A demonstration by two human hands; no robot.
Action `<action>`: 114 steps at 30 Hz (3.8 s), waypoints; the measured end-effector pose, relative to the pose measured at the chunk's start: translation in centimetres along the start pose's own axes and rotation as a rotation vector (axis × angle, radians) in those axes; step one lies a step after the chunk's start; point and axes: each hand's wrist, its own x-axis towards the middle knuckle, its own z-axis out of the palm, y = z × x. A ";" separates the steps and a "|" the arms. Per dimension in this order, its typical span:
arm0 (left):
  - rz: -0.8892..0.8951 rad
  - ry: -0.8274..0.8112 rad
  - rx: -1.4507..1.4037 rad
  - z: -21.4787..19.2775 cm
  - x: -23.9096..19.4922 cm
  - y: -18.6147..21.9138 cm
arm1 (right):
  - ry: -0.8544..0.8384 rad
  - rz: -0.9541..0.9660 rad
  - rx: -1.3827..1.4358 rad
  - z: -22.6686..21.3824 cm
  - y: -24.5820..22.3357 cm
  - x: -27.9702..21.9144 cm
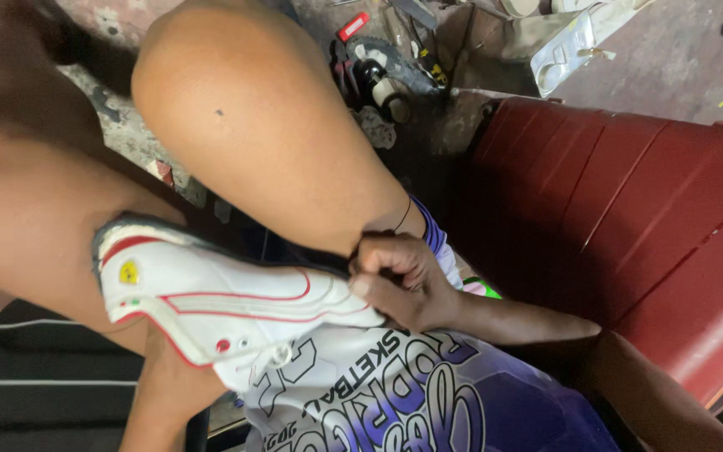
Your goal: The person sits on the floor and uses a needle and thread to stitch the upper part of a white and red sneaker. They repeatedly push the needle through the shoe material and pull the thread tight to secure the seam.
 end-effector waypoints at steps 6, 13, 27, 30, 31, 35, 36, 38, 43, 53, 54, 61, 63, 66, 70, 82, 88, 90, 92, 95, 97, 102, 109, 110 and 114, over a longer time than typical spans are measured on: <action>0.584 -0.001 -0.138 -3.2 -0.7 1.7 | 0.113 0.127 0.389 -0.4 0.9 -1.4; 0.213 -0.089 -0.471 3.1 -0.3 5.1 | 0.034 -0.039 0.716 2.0 -4.3 -0.4; 0.111 0.351 -0.909 7.9 2.2 -2.0 | 0.253 -0.070 -1.127 -3.8 -9.9 1.1; 0.124 0.351 -0.897 8.5 3.0 -2.3 | 0.203 -0.117 -0.993 -1.8 -10.4 -0.2; 0.136 0.356 -0.897 8.8 3.2 -2.4 | 0.106 -0.178 -0.880 -0.8 -10.3 -0.3; 0.183 0.363 -0.879 9.5 3.3 -3.6 | -0.137 -0.270 -0.730 2.5 -9.7 0.2; 0.192 0.368 -0.874 9.8 3.1 -4.0 | -0.173 -0.290 -0.709 3.0 -9.6 0.5; 0.223 0.373 -0.855 10.3 2.6 -4.8 | -0.213 -0.339 -0.688 3.6 -9.4 0.9; 0.312 0.392 -0.774 11.3 0.7 -6.2 | -0.219 -0.364 -0.711 3.6 -9.6 1.2; 0.435 0.342 -0.664 9.9 0.6 -3.2 | -0.245 -0.299 -0.843 2.6 -10.2 0.5; 0.442 0.328 -0.656 9.6 0.5 -3.1 | -0.250 -0.298 -0.864 2.5 -10.1 0.4; 0.258 0.096 -0.976 8.6 -0.5 -3.2 | -0.245 -0.301 -0.920 0.9 -8.9 -0.3; 0.226 0.061 -0.994 8.2 0.1 -1.9 | -0.274 -0.245 -0.888 0.3 -8.7 -0.5; 0.262 0.088 -0.850 8.1 0.3 -1.5 | -0.288 -0.280 -0.882 -0.2 -8.0 -0.4; 0.229 0.077 -0.830 8.1 0.2 -1.2 | -0.309 -0.288 -0.859 -0.8 -6.9 -0.2; 0.045 -0.009 -0.956 7.5 1.2 -0.3 | -0.341 -0.422 -0.951 -1.9 -6.8 2.4; 0.037 0.046 -0.625 4.1 3.0 7.1 | -0.477 -0.111 -1.041 -4.0 -8.0 1.7; 0.068 0.055 -0.473 3.5 3.1 8.7 | -0.501 -0.161 -1.101 -4.6 -8.1 1.5; -0.040 0.018 -0.528 3.6 2.6 9.8 | -0.536 -0.154 -1.083 -5.1 -8.3 1.3; 0.040 0.058 -0.511 4.4 1.8 8.9 | -0.586 -0.112 -1.032 -5.0 -8.2 2.0; 0.032 -0.031 -0.567 5.4 0.9 7.3 | -0.643 -0.120 -1.056 -4.3 -8.1 2.5; 0.077 -0.123 -0.572 7.3 0.4 5.6 | -0.702 -0.283 -1.305 -3.2 -9.0 1.7; 0.053 -0.070 -0.545 5.8 3.0 7.2 | -0.377 0.188 -0.852 -2.4 -8.7 2.5; 0.090 -0.041 -0.482 5.5 3.2 7.3 | -0.370 0.283 -0.810 -2.4 -8.7 2.7; 0.065 -0.112 -0.318 5.8 3.3 6.7 | -0.364 0.240 -0.843 -2.1 -8.7 2.9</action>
